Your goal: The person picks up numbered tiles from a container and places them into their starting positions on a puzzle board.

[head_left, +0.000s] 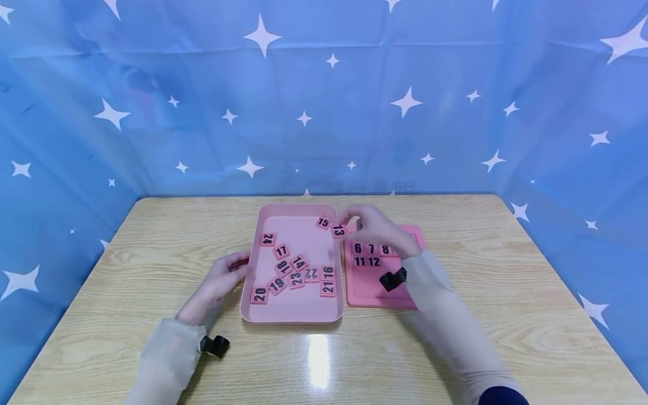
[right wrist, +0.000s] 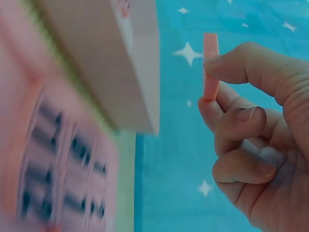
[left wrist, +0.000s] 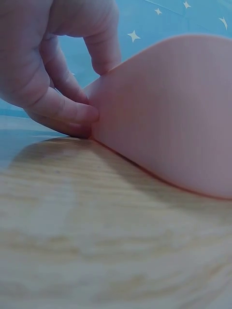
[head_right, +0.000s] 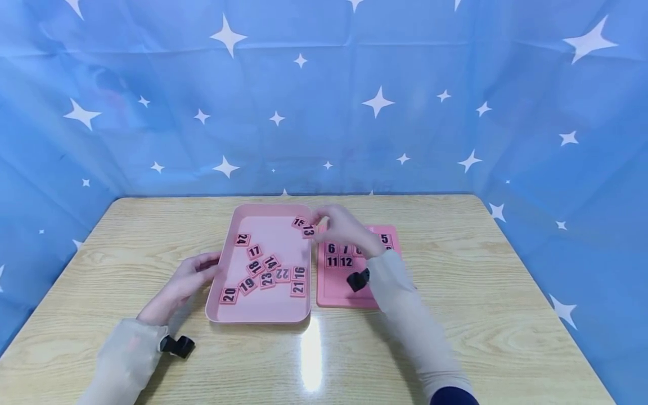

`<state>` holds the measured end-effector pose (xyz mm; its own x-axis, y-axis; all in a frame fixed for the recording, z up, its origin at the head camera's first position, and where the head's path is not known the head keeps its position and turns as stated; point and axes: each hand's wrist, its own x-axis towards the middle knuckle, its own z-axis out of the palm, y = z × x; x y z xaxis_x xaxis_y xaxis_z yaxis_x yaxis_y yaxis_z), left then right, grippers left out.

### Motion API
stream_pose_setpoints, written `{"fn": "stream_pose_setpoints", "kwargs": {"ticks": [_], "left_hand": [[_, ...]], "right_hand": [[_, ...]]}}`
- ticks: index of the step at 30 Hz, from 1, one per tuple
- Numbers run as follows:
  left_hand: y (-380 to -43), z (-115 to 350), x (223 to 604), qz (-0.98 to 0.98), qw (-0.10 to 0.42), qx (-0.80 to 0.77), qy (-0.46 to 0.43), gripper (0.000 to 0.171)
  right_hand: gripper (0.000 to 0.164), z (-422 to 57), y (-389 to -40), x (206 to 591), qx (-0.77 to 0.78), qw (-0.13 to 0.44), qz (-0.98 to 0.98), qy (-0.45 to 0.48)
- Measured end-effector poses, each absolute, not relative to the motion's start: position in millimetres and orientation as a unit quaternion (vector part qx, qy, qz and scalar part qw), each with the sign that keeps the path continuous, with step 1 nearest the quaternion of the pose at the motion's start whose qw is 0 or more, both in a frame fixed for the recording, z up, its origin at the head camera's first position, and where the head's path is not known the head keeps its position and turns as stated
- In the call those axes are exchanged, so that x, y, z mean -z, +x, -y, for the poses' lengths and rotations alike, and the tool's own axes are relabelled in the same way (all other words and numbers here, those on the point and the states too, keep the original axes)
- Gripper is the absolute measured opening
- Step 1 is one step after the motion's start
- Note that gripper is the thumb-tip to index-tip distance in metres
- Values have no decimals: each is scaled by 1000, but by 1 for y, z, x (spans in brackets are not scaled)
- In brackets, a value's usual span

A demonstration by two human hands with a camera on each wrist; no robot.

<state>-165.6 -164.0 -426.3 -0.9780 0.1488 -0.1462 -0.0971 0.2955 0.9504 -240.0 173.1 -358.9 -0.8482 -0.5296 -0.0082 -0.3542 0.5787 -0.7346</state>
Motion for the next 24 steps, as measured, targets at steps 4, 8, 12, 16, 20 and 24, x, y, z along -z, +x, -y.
{"fn": "stream_pose_setpoints", "kwargs": {"ticks": [4, 8, 12, 16, 20, 24], "left_hand": [[-165, 163, 424, -797, 110, -594, 11, 42], [-165, 163, 424, -797, 111, -594, 10, 42], [-165, 163, 425, -797, 110, -594, 11, 42], [-165, 163, 426, -795, 111, -596, 9, 42], [-165, 162, 425, -796, 108, -595, 9, 42], [-164, 161, 425, -796, 110, -595, 9, 42]], "right_hand": [[30, -200, -229, 365, 372, 115, -887, -248], [31, -225, -216, 376, 359, 111, -892, -252], [30, -245, -206, 387, 348, 99, -893, -268], [30, -259, -198, 395, 332, 84, -897, -279], [31, -266, -192, 400, 322, 90, -900, -281], [31, -270, -189, 404, 313, 101, -900, -287]]}}
